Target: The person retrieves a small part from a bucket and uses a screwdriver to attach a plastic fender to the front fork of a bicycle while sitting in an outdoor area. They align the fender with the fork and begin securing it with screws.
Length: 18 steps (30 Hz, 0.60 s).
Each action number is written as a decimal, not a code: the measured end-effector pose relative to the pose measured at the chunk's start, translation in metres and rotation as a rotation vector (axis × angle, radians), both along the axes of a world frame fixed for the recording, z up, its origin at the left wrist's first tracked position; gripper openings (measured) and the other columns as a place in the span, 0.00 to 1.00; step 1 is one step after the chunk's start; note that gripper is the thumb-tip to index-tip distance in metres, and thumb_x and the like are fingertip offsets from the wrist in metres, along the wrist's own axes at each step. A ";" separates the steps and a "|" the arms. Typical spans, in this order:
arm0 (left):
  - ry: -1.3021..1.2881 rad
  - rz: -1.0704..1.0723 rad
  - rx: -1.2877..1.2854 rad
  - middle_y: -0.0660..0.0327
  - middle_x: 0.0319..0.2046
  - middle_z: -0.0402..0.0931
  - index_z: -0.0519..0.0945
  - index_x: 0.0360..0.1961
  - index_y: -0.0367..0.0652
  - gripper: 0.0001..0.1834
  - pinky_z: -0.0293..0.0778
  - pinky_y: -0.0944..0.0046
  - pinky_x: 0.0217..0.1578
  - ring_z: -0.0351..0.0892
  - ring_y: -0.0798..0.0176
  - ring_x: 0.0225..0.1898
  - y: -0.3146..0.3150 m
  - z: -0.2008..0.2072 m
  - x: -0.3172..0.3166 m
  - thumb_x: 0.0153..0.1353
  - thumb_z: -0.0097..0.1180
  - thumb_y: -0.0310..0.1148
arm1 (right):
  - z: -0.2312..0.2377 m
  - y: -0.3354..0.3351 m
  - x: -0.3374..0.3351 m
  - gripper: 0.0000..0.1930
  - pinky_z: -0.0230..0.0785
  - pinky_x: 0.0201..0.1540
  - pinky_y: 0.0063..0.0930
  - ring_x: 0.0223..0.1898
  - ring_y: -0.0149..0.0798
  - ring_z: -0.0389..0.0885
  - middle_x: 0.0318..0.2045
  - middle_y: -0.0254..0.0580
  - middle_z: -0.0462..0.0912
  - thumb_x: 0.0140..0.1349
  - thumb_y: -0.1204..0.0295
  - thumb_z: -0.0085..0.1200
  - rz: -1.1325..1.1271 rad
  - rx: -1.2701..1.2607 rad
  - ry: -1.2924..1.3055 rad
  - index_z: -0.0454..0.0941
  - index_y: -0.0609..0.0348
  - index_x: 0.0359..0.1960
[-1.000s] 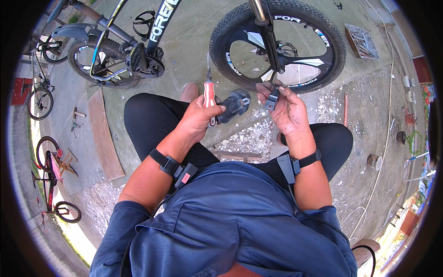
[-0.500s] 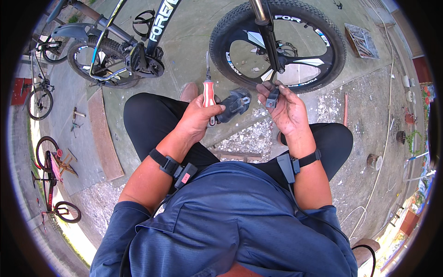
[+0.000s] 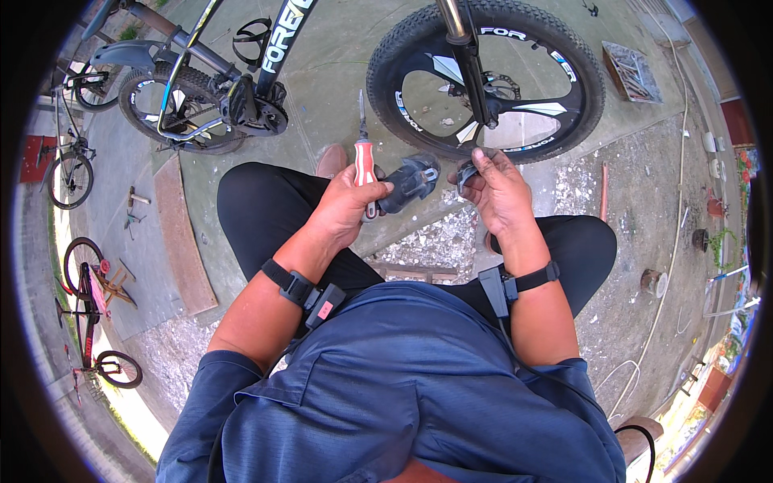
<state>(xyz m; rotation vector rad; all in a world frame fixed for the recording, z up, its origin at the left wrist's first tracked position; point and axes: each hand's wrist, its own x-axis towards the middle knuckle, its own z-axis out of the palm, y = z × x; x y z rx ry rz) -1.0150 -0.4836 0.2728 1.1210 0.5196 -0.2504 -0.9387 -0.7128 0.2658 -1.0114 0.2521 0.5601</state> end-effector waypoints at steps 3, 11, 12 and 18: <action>0.007 -0.010 -0.002 0.65 0.30 0.71 0.70 0.40 0.41 0.17 0.69 0.71 0.28 0.74 0.70 0.29 0.001 -0.001 0.001 0.51 0.63 0.23 | -0.002 0.003 -0.001 0.12 0.74 0.24 0.21 0.26 0.29 0.80 0.28 0.33 0.78 0.63 0.65 0.57 -0.003 -0.106 -0.043 0.69 0.57 0.40; -0.012 0.014 0.023 0.66 0.26 0.73 0.71 0.37 0.43 0.15 0.67 0.70 0.25 0.74 0.71 0.26 -0.002 -0.003 0.000 0.51 0.63 0.25 | -0.002 0.007 -0.004 0.16 0.73 0.22 0.19 0.25 0.26 0.77 0.28 0.33 0.76 0.60 0.64 0.61 0.000 -0.211 -0.143 0.68 0.59 0.39; -0.012 0.014 0.024 0.66 0.27 0.73 0.71 0.37 0.43 0.15 0.66 0.70 0.25 0.74 0.71 0.26 -0.002 -0.003 0.000 0.51 0.63 0.25 | -0.002 0.007 -0.004 0.16 0.73 0.22 0.19 0.25 0.26 0.77 0.28 0.33 0.76 0.60 0.64 0.61 -0.004 -0.210 -0.143 0.68 0.59 0.39; 0.018 -0.008 0.013 0.65 0.29 0.71 0.70 0.40 0.41 0.17 0.70 0.70 0.31 0.74 0.70 0.30 -0.001 0.001 0.001 0.51 0.62 0.22 | -0.003 0.007 -0.004 0.16 0.73 0.24 0.20 0.27 0.26 0.77 0.30 0.33 0.76 0.61 0.64 0.60 -0.011 -0.184 -0.139 0.68 0.59 0.40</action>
